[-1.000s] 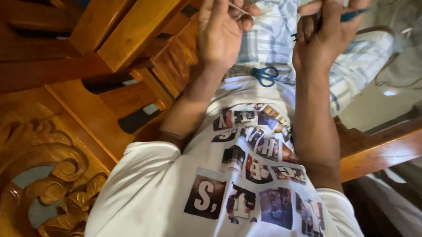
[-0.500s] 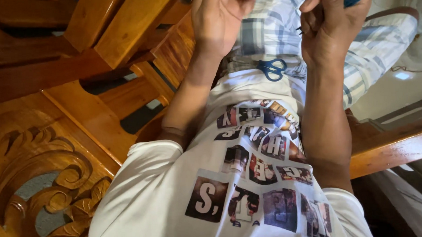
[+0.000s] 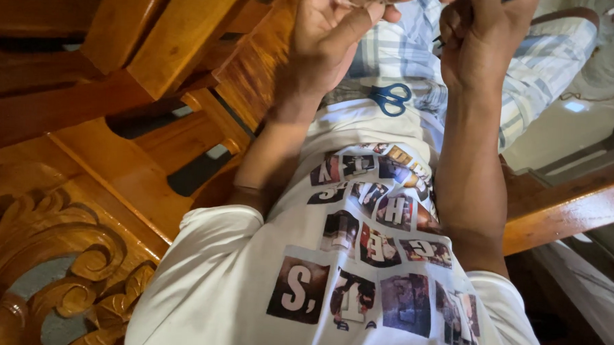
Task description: Preparing fishing gear by threading and tying fishing line using a small tool
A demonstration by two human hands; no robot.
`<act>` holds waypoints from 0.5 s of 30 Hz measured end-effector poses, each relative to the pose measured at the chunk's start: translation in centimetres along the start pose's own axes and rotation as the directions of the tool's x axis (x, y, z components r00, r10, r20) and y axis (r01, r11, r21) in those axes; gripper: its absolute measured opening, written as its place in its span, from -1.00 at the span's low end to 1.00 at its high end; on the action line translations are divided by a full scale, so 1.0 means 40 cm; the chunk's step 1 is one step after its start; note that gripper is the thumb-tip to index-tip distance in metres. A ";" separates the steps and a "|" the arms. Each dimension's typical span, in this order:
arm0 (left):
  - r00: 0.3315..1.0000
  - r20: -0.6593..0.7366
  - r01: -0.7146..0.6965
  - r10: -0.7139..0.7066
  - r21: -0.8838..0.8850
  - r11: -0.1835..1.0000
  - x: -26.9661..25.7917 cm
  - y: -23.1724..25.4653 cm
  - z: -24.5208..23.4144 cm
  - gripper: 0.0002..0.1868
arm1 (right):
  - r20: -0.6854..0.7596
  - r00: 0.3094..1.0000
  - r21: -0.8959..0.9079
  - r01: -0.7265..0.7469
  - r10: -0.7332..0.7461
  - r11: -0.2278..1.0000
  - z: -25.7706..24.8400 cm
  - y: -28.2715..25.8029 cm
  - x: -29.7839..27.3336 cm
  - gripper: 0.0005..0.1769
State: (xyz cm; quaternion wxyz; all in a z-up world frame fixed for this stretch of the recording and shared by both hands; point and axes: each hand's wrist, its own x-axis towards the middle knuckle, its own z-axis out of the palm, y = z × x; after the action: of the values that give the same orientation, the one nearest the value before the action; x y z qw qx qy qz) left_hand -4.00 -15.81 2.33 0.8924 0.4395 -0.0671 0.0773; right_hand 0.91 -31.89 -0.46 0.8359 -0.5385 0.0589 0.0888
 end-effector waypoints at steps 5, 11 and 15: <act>0.996 -0.061 0.072 -0.067 0.079 0.994 -0.012 0.005 0.022 -0.71 | 0.074 0.993 -0.056 0.100 -0.096 0.993 -0.066 0.054 0.016 -0.50; 0.990 -0.060 0.134 -0.124 0.190 0.973 -0.027 0.030 0.038 -0.70 | 0.104 0.990 -0.316 -0.055 0.092 0.947 -0.102 0.024 -0.011 -0.67; 0.983 -0.116 0.160 -0.140 0.192 0.968 -0.040 0.004 0.030 -0.75 | 0.282 0.957 -0.290 0.020 0.066 0.957 -0.057 -0.033 -0.051 -0.81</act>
State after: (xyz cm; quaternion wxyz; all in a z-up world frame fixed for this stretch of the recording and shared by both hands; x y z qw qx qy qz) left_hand -5.64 -16.81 2.87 0.8490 0.5266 0.0201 0.0383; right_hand -0.80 -34.68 0.17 0.7465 -0.6355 -0.0711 0.1838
